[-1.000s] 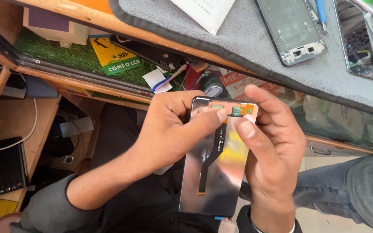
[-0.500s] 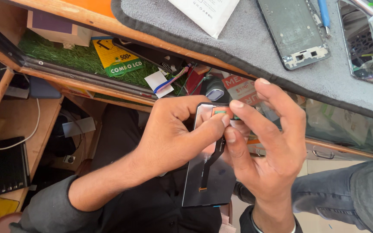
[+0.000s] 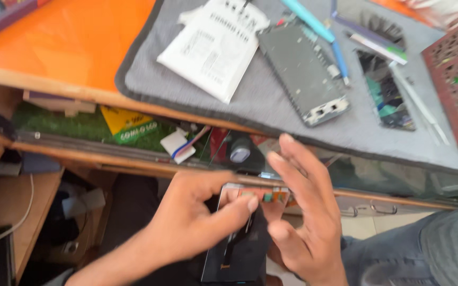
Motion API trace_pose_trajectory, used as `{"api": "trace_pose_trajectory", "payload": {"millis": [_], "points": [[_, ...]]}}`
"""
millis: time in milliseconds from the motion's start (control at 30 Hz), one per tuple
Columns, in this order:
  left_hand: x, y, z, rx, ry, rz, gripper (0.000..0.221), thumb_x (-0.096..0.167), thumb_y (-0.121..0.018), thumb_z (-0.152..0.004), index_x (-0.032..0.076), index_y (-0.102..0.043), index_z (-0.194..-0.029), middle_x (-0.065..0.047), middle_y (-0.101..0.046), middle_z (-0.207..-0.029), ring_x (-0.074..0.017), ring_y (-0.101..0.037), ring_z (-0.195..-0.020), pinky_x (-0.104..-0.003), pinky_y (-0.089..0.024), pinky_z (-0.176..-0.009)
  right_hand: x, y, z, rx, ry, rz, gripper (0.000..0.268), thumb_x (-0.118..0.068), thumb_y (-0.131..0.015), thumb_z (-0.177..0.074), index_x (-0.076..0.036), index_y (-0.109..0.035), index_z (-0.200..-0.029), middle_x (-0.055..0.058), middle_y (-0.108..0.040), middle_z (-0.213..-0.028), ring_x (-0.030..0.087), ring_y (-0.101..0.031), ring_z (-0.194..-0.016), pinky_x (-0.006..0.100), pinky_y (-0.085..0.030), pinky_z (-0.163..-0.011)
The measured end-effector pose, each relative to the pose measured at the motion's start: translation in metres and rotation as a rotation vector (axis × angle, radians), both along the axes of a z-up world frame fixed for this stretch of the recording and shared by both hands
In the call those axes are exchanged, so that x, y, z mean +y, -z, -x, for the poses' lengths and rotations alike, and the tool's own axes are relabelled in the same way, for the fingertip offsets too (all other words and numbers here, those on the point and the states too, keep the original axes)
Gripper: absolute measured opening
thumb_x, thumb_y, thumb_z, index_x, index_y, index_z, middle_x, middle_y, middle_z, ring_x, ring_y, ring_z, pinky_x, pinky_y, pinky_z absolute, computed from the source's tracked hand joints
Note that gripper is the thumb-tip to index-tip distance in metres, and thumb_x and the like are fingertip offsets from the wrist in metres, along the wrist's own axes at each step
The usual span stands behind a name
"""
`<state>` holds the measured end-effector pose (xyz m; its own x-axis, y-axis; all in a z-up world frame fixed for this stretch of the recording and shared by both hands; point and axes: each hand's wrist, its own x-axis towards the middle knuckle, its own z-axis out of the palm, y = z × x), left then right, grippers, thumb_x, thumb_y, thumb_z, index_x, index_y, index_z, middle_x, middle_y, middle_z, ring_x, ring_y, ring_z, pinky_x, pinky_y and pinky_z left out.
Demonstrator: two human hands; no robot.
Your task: The person applies adhesive along the edges of a disassembled smartphone frame using a small tube. The person holds the frame, rotates it to access different sides, and squeezes the tube to dispense adhesive along the perimeter.
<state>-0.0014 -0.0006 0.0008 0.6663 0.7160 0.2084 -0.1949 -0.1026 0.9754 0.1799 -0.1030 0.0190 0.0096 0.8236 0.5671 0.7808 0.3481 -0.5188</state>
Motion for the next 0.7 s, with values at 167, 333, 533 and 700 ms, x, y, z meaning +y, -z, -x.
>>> {"api": "trace_pose_trajectory", "payload": {"millis": [167, 333, 533, 700], "points": [[0.006, -0.012, 0.023, -0.113, 0.037, 0.086, 0.022, 0.015, -0.073, -0.092, 0.0, -0.082, -0.105, -0.001, -0.077, -0.085, -0.0054, -0.065, -0.077, -0.023, -0.053, -0.071, -0.031, 0.06, -0.033, 0.671, -0.292, -0.189, 0.07, -0.052, -0.057, -0.111, 0.011, -0.054, -0.143, 0.026, -0.064, -0.139, 0.033, -0.065, -0.129, 0.047, -0.047, -0.118], [0.004, -0.019, -0.006, -0.575, 0.048, 0.84, 0.039, 0.022, -0.061, -0.095, -0.006, -0.066, -0.122, -0.014, -0.078, -0.105, -0.0198, -0.075, -0.091, -0.036, -0.059, -0.086, -0.033, 0.107, -0.042, 1.186, -0.343, 0.006, 0.07, -0.037, -0.067, -0.101, 0.013, -0.044, -0.144, 0.034, -0.056, -0.14, 0.043, -0.057, -0.131, 0.06, -0.043, -0.114], [-0.039, 0.008, -0.051, -0.58, 0.218, 1.182, 0.05, 0.028, -0.052, -0.097, 0.0, -0.056, -0.138, -0.013, -0.076, -0.111, -0.0165, -0.075, -0.092, -0.028, -0.061, -0.072, -0.041, 0.087, -0.007, 0.761, -0.242, -0.106, 0.077, -0.038, -0.062, -0.104, -0.009, -0.017, -0.159, 0.026, -0.03, -0.161, 0.038, -0.039, -0.147, 0.058, -0.038, -0.109], [-0.059, 0.017, -0.064, -0.605, 0.267, 1.436, 0.046, 0.027, -0.054, -0.097, 0.003, -0.059, -0.136, -0.012, -0.076, -0.108, -0.0148, -0.072, -0.083, -0.022, -0.058, -0.054, -0.052, 0.069, -0.054, 0.178, -0.236, -0.308, 0.066, -0.029, -0.067, -0.105, -0.019, -0.031, -0.158, 0.025, -0.034, -0.158, 0.04, -0.039, -0.149, 0.058, -0.043, -0.114]]}}
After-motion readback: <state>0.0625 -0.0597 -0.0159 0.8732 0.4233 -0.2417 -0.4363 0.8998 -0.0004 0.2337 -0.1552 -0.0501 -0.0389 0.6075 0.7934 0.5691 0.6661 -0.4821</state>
